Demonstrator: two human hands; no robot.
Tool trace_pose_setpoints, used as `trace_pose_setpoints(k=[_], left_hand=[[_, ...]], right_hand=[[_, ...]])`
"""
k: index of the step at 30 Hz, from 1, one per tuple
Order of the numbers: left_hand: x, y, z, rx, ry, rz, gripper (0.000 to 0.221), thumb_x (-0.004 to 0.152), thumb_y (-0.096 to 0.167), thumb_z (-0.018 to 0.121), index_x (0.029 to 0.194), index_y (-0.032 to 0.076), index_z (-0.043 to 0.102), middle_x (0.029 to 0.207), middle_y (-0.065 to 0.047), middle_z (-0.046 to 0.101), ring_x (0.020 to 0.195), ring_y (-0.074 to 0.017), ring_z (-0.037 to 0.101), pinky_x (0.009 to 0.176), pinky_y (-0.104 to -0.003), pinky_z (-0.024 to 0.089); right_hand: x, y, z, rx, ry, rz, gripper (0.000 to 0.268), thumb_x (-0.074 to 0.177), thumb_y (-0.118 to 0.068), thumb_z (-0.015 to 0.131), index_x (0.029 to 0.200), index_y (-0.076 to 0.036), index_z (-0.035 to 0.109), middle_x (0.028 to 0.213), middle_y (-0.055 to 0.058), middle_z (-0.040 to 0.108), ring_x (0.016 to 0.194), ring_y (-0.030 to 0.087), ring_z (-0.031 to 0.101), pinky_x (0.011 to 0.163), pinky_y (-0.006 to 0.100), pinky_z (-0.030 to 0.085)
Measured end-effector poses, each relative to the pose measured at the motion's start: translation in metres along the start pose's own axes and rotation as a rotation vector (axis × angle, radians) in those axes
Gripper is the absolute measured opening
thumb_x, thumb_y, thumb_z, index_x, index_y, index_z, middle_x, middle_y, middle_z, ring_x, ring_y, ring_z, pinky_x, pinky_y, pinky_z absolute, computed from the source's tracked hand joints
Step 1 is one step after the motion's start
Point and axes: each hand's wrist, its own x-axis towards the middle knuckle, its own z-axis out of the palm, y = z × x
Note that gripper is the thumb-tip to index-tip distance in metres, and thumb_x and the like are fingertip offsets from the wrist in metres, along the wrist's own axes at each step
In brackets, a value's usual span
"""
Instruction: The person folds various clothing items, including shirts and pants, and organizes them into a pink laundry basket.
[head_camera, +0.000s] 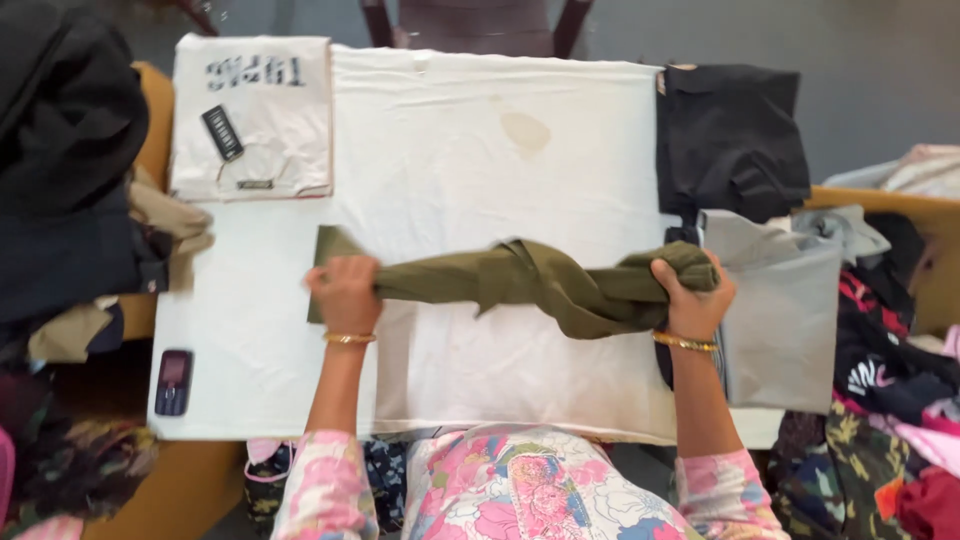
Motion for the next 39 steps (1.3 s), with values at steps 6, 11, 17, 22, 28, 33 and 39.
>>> trace_pose_setpoints(k=[6, 11, 17, 22, 28, 33, 39], left_hand=[[-0.009, 0.027, -0.054, 0.047, 0.942, -0.063, 0.027, 0.084, 0.026, 0.084, 0.104, 0.018, 0.068, 0.101, -0.005, 0.058, 0.105, -0.0279, 0.043, 0.094, -0.049, 0.031], [-0.106, 0.031, 0.010, 0.149, -0.232, -0.166, 0.029, 0.078, 0.031, 0.072, 0.105, 0.022, 0.077, 0.109, 0.001, 0.068, 0.121, -0.0207, 0.052, 0.107, -0.061, 0.026], [-0.139, 0.011, 0.054, -0.159, -0.174, -0.449, 0.008, 0.088, 0.025, 0.071, 0.092, 0.020, 0.075, 0.097, 0.003, 0.070, 0.106, -0.0227, 0.061, 0.108, -0.049, 0.036], [-0.037, 0.001, 0.052, -0.259, -0.049, -0.080, 0.050, 0.072, 0.002, 0.064, 0.117, 0.020, 0.071, 0.122, 0.000, 0.068, 0.129, -0.0285, 0.053, 0.111, -0.054, 0.030], [0.029, -0.012, 0.022, -0.023, -0.633, 0.111, 0.058, 0.069, 0.004, 0.070, 0.120, 0.030, 0.069, 0.125, 0.006, 0.066, 0.137, -0.0261, 0.040, 0.116, -0.067, 0.011], [0.023, -0.069, 0.016, 0.132, -0.717, 0.061, 0.038, 0.074, 0.009, 0.075, 0.108, 0.026, 0.071, 0.110, 0.006, 0.073, 0.133, -0.0196, 0.048, 0.119, -0.062, 0.013], [-0.005, -0.143, 0.024, 0.375, -0.401, -0.051, 0.021, 0.084, 0.008, 0.070, 0.101, 0.021, 0.066, 0.092, 0.001, 0.074, 0.123, -0.0227, 0.055, 0.112, -0.063, 0.022]], right_hand=[[-0.002, -0.009, -0.014, 0.298, 0.050, -0.210, 0.037, 0.089, -0.011, 0.089, 0.117, 0.001, 0.068, 0.110, 0.003, 0.070, 0.095, 0.012, 0.063, 0.091, 0.027, 0.052], [-0.053, 0.110, -0.043, -0.511, -0.205, 0.258, 0.063, 0.069, -0.032, 0.093, 0.117, 0.001, 0.069, 0.112, 0.019, 0.068, 0.101, 0.025, 0.063, 0.092, 0.037, 0.052], [-0.102, 0.203, -0.056, -0.781, -0.442, 0.231, 0.080, 0.068, -0.049, 0.090, 0.124, 0.003, 0.067, 0.120, 0.025, 0.067, 0.115, 0.037, 0.058, 0.099, 0.045, 0.048], [-0.068, 0.160, -0.031, -0.593, -0.520, 0.357, 0.052, 0.078, -0.036, 0.084, 0.116, -0.001, 0.074, 0.104, 0.017, 0.075, 0.094, 0.028, 0.070, 0.085, 0.039, 0.056], [-0.033, 0.064, -0.048, -0.069, -0.307, 0.427, 0.025, 0.091, -0.008, 0.076, 0.112, 0.002, 0.072, 0.100, 0.005, 0.075, 0.085, 0.010, 0.067, 0.078, 0.029, 0.056], [-0.030, 0.056, -0.082, 0.101, -0.112, 0.375, 0.021, 0.095, -0.002, 0.073, 0.115, 0.004, 0.071, 0.103, 0.004, 0.073, 0.088, 0.010, 0.065, 0.080, 0.026, 0.055], [-0.007, 0.075, -0.075, 0.170, 0.055, 0.365, 0.014, 0.097, -0.002, 0.074, 0.110, 0.003, 0.071, 0.101, 0.003, 0.073, 0.086, 0.010, 0.065, 0.080, 0.027, 0.055]])
